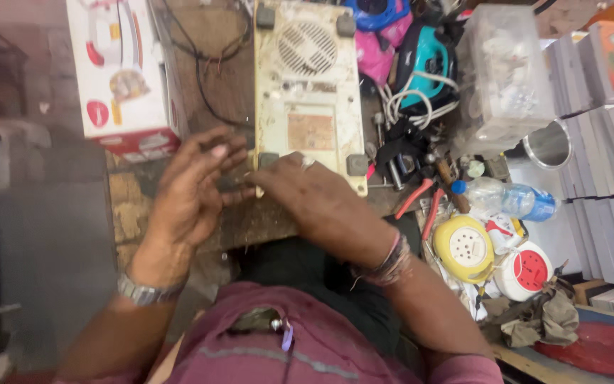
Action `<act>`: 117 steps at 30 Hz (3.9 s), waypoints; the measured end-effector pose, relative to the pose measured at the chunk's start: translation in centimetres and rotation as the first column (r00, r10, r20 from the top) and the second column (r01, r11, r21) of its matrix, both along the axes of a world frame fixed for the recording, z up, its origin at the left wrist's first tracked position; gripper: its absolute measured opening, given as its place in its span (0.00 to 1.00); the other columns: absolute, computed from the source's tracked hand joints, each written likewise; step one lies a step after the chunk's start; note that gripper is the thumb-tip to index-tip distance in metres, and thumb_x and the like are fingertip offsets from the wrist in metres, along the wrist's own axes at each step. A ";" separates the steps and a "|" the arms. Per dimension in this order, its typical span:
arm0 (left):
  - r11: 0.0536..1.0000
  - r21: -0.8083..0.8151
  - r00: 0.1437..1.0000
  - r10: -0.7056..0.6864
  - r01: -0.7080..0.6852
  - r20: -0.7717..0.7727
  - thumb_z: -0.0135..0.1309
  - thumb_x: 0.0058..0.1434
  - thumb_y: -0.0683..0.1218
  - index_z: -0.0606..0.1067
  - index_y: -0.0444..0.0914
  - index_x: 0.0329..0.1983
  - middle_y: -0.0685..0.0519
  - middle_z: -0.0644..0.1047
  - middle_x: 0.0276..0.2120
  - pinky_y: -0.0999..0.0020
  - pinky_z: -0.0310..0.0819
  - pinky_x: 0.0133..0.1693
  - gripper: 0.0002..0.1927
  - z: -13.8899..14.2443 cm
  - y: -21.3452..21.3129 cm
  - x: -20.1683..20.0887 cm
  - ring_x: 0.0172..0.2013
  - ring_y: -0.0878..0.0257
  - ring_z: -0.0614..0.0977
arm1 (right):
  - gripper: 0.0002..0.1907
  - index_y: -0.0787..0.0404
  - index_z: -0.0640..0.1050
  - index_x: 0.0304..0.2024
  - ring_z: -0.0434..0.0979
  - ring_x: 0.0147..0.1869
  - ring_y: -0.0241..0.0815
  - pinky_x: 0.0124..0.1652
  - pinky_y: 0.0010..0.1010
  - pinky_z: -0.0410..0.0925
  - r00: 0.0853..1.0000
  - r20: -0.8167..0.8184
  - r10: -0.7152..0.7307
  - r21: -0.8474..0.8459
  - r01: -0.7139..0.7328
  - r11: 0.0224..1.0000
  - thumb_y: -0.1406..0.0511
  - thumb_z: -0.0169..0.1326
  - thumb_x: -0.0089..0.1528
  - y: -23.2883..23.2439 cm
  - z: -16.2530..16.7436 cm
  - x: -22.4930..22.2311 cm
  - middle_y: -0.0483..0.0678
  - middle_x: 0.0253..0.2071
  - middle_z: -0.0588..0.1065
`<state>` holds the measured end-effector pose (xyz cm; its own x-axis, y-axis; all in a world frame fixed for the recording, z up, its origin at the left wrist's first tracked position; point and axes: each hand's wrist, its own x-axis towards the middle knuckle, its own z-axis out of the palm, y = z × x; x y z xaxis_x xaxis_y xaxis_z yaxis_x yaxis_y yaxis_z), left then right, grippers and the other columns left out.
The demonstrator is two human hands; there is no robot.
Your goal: The person opens a cardboard box containing a hand mixer, then removes the back cover of a beige electrical appliance. Using a screwdriver, they loosen and tighten screws on internal wiring terminals while manipulating wires inside the open casing.
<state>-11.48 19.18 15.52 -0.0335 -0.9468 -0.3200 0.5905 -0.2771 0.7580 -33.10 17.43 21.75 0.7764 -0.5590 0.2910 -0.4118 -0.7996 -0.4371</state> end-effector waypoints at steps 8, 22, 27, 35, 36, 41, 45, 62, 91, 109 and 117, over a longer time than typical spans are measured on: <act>0.999 0.028 0.999 0.033 -0.033 0.005 0.50 0.63 0.49 0.66 0.39 0.63 0.46 0.73 0.59 0.42 0.72 0.50 0.25 -0.6 -0.2 -0.1 0.59 0.55 0.74 | 0.29 0.54 0.79 0.60 0.77 0.51 0.49 0.51 0.37 0.71 0.919 0.361 -0.160 0.052 0.152 0.987 0.79 0.54 0.58 1.0 -2.1 2.7 0.48 0.49 0.77; 0.997 0.055 0.999 0.049 -0.048 -0.013 0.51 0.62 0.48 0.66 0.39 0.63 0.44 0.72 0.59 0.42 0.75 0.49 0.25 -0.2 0.0 -0.5 0.58 0.54 0.74 | 0.27 0.57 0.77 0.56 0.78 0.55 0.50 0.53 0.37 0.72 0.848 0.508 -0.149 0.096 0.116 0.989 0.80 0.54 0.55 1.4 -1.3 1.9 0.49 0.52 0.76; 0.999 0.036 0.999 0.037 -0.037 -0.017 0.51 0.61 0.49 0.65 0.38 0.64 0.44 0.73 0.59 0.41 0.74 0.49 0.28 0.1 0.0 -0.6 0.59 0.54 0.74 | 0.22 0.56 0.78 0.55 0.78 0.55 0.49 0.54 0.37 0.70 0.847 0.504 -0.170 0.021 0.185 0.983 0.75 0.63 0.58 1.8 -1.6 1.9 0.50 0.53 0.77; 0.999 0.025 0.998 -0.034 0.035 -0.043 0.53 0.61 0.50 0.62 0.37 0.67 0.41 0.73 0.58 0.50 0.77 0.48 0.32 1.2 -0.4 -1.1 0.58 0.50 0.75 | 0.23 0.58 0.73 0.61 0.79 0.61 0.52 0.57 0.36 0.73 0.832 0.525 -0.182 -0.029 0.232 0.972 0.74 0.60 0.64 2.3 -1.8 0.4 0.53 0.56 0.77; 0.998 0.014 0.998 -0.053 0.054 -0.030 0.53 0.61 0.50 0.62 0.36 0.68 0.41 0.73 0.58 0.51 0.76 0.47 0.32 1.2 -0.7 -1.3 0.57 0.49 0.75 | 0.21 0.59 0.74 0.60 0.81 0.59 0.50 0.55 0.34 0.74 0.816 0.535 -0.220 0.006 0.256 0.967 0.74 0.60 0.64 2.4 -1.8 -0.1 0.53 0.54 0.78; 0.991 0.007 0.984 -0.131 0.131 0.124 0.55 0.59 0.49 0.59 0.35 0.69 0.40 0.75 0.55 0.57 0.80 0.43 0.36 0.8 -3.3 -3.0 0.55 0.52 0.78 | 0.16 0.65 0.75 0.57 0.83 0.51 0.44 0.49 0.31 0.78 0.563 0.682 -0.466 0.362 0.294 0.885 0.78 0.55 0.67 3.0 -2.0 -2.9 0.55 0.52 0.79; 0.986 -0.077 0.972 -0.130 0.148 0.197 0.56 0.61 0.45 0.60 0.31 0.68 0.39 0.79 0.49 0.63 0.76 0.34 0.34 -0.6 -5.7 -4.5 0.47 0.55 0.83 | 0.20 0.66 0.68 0.63 0.82 0.56 0.43 0.55 0.32 0.77 0.404 0.772 -0.492 0.355 0.368 0.859 0.79 0.51 0.69 2.5 -2.4 -6.3 0.54 0.52 0.78; 0.954 -0.279 0.980 -0.054 0.107 0.194 0.51 0.62 0.35 0.60 0.32 0.70 0.40 0.82 0.46 0.68 0.82 0.43 0.31 -2.8 -6.7 -4.8 0.43 0.59 0.86 | 0.11 0.57 0.84 0.38 0.80 0.41 0.56 0.41 0.47 0.70 0.803 -0.037 -0.595 -0.059 0.593 0.803 0.58 0.64 0.59 -17.5 -2.8 -3.4 0.54 0.35 0.79; 0.919 -0.304 0.955 0.186 -0.252 -0.232 0.45 0.66 0.39 0.63 0.22 0.69 0.33 0.72 0.66 0.50 0.66 0.74 0.28 -2.0 -7.9 16.0 0.68 0.43 0.76 | 0.15 0.66 0.75 0.58 0.79 0.52 0.35 0.52 0.26 0.69 0.385 0.303 -0.871 0.584 0.647 0.490 0.71 0.51 0.68 -2.6 -23.3 -15.3 0.47 0.48 0.81; 0.971 -0.138 0.870 0.237 -0.196 0.432 0.53 0.67 0.33 0.74 0.27 0.60 0.43 0.81 0.50 0.67 0.82 0.46 0.18 -11.8 -10.3 24.1 0.44 0.57 0.85 | 0.16 0.65 0.77 0.56 0.76 0.54 0.34 0.55 0.26 0.67 0.385 0.306 -0.871 0.688 0.543 0.482 0.71 0.55 0.65 2.4 -26.1 -12.2 0.47 0.49 0.80; 0.940 -0.301 0.060 0.313 -0.161 0.948 0.66 0.63 0.42 0.76 0.25 0.56 0.39 0.80 0.46 0.53 0.74 0.50 0.22 -12.3 -8.9 24.6 0.44 0.48 0.82 | 0.11 0.59 0.84 0.43 0.73 0.41 0.47 0.41 0.33 0.66 0.494 0.214 -0.843 0.127 0.841 0.525 0.69 0.64 0.57 2.8 -19.5 -11.2 0.54 0.37 0.76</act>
<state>13.10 10.27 3.23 0.4659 -0.8574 0.2186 -0.6666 -0.1777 0.7239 -44.26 20.20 2.20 -0.1507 -0.9137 0.3774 -0.7802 -0.1245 -0.6130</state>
